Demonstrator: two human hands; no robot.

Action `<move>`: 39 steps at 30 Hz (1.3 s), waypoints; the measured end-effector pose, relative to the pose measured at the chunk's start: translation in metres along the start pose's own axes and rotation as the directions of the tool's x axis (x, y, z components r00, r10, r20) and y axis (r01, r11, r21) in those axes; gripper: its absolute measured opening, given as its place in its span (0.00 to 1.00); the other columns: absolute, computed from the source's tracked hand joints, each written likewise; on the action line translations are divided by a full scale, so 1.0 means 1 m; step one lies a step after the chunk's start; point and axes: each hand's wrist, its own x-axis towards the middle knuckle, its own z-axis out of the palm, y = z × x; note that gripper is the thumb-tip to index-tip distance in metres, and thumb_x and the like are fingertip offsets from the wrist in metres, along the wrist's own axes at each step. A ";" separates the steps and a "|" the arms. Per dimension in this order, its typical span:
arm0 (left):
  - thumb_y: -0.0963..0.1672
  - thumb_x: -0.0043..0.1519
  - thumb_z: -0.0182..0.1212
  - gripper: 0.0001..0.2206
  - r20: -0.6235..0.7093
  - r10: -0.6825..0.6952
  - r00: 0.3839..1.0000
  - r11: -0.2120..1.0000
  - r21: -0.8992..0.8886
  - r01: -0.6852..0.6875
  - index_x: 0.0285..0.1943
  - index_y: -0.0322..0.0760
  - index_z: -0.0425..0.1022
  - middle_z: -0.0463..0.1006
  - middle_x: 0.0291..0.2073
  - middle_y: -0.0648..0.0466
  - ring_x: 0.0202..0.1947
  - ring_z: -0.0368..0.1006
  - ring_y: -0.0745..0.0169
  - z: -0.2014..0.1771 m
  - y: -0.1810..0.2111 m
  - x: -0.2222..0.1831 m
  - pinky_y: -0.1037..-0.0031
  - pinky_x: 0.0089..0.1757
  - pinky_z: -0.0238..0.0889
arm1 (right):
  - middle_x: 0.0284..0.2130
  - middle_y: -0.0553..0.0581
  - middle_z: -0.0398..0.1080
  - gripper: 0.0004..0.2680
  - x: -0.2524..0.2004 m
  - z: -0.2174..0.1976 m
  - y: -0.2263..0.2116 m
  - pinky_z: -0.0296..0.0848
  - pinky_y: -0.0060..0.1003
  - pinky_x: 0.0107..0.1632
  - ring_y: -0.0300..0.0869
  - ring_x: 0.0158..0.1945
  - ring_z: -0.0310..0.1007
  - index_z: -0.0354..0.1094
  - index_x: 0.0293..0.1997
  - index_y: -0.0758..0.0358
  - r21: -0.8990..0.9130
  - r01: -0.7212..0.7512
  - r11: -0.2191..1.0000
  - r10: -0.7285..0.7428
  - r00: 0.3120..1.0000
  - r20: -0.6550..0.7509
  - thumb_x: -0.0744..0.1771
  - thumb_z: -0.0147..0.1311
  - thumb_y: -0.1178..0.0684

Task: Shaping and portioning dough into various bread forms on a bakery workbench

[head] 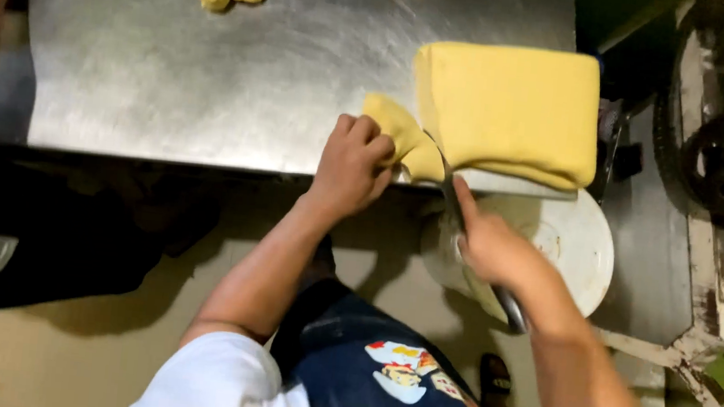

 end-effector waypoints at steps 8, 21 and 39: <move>0.47 0.51 0.67 0.10 0.777 0.025 0.629 0.940 -0.232 0.249 0.38 0.41 0.79 0.81 0.36 0.44 0.41 0.79 0.32 -0.139 0.086 0.058 0.51 0.45 0.71 | 0.21 0.61 0.75 0.31 -0.089 0.115 0.073 0.80 0.41 0.31 0.49 0.23 0.78 0.31 0.80 0.42 0.585 -0.046 0.810 -0.091 0.975 0.203 0.67 0.40 0.58; 0.58 0.64 0.66 0.32 0.169 -0.181 0.969 0.965 0.218 0.143 0.73 0.44 0.65 0.69 0.59 0.37 0.57 0.64 0.40 -0.031 -0.095 0.204 0.53 0.54 0.62 | 0.24 0.62 0.70 0.31 0.002 -0.058 -0.022 0.74 0.43 0.37 0.50 0.25 0.69 0.32 0.83 0.32 0.613 -0.379 0.693 0.487 0.873 -0.011 0.68 0.39 0.53; 0.47 0.48 0.71 0.20 0.216 -0.122 0.969 0.953 -0.248 0.175 0.44 0.41 0.66 0.66 0.41 0.47 0.46 0.65 0.33 0.076 -0.051 0.132 0.52 0.47 0.62 | 0.48 0.80 0.73 0.35 0.135 -0.097 -0.008 0.72 0.70 0.52 0.73 0.54 0.74 0.26 0.82 0.54 -0.203 -0.249 0.947 0.249 0.968 -0.024 0.65 0.47 0.51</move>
